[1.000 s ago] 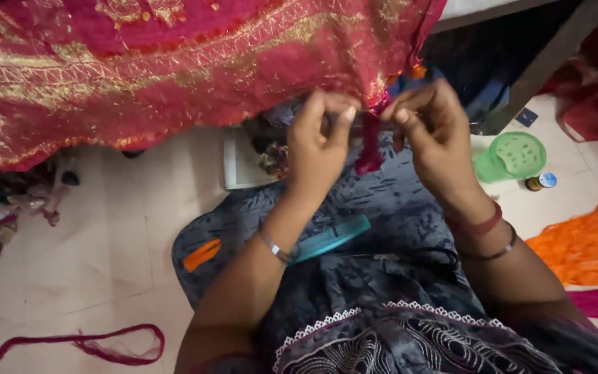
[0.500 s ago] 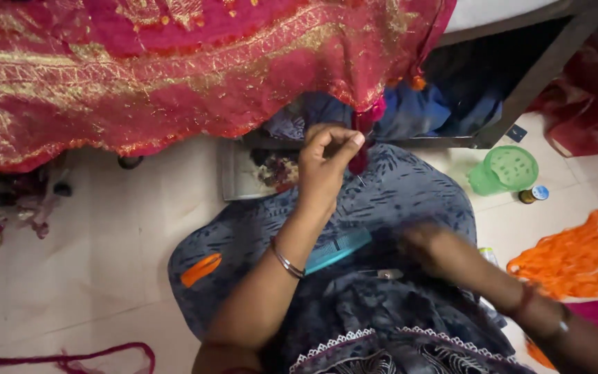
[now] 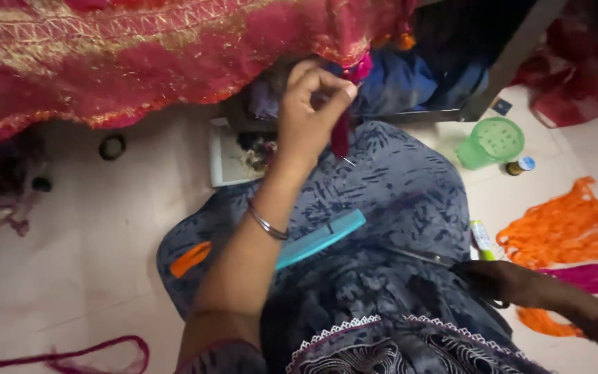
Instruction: Attaching, grooming, and trimming colorful decorative tassels on a pink and gold embroidered garment.
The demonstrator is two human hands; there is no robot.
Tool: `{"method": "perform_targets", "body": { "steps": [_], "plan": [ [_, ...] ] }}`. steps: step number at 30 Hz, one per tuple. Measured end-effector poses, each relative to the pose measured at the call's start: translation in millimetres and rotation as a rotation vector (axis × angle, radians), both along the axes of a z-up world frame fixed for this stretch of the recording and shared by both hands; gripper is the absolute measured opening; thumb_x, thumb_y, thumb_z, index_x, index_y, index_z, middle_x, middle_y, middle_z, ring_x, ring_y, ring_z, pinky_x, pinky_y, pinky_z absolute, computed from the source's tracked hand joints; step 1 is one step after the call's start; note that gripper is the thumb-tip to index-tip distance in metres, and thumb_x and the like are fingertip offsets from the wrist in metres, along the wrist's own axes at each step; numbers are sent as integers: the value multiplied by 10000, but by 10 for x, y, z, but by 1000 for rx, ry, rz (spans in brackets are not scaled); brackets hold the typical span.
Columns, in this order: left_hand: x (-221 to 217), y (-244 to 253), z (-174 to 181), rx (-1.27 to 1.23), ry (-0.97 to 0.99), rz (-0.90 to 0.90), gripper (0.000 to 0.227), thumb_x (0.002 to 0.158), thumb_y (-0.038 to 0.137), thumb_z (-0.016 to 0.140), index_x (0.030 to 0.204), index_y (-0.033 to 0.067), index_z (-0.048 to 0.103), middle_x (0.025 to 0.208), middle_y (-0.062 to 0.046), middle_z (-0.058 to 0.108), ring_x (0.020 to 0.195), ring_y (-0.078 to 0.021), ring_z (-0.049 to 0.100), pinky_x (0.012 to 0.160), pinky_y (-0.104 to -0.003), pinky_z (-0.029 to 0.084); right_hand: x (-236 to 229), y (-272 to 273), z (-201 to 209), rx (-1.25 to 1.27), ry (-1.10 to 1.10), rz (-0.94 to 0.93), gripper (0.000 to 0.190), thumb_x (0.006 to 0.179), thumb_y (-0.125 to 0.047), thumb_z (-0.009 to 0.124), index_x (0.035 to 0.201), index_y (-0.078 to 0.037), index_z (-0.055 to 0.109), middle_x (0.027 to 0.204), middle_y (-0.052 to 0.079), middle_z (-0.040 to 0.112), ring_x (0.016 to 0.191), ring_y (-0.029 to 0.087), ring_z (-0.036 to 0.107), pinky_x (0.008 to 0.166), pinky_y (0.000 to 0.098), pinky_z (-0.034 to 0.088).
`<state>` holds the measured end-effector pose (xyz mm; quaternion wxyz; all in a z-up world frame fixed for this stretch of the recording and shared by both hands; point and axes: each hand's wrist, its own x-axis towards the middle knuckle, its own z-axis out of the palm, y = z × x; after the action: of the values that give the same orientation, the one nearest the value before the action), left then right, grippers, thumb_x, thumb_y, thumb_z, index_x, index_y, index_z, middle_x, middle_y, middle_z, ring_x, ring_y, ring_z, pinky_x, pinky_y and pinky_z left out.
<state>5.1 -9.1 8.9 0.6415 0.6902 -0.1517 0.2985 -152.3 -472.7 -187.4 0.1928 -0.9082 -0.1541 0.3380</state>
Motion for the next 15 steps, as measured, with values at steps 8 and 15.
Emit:
{"method": "perform_targets", "body": {
  "steps": [8, 15],
  "plan": [
    [111, -71, 40, -700, 276, -625, 91, 990, -28, 569, 931, 40, 554, 1117, -149, 663, 1128, -286, 687, 977, -395, 568, 578, 793, 1426, 592, 534, -213, 237, 790, -111, 675, 1014, -33, 675, 804, 88, 754, 675, 138, 654, 599, 288, 507],
    [136, 36, -119, -777, 275, -679, 157, 948, -47, 488, 844, 69, 468, 1175, -222, 681, 1260, -385, 655, 1038, -469, 536, 1153, 1144, 1834, 826, 250, -145, 559, 732, -568, 809, 850, -55, 617, 540, -51, 464, 402, 51, 385, 358, 232, 232]
  ]
}}
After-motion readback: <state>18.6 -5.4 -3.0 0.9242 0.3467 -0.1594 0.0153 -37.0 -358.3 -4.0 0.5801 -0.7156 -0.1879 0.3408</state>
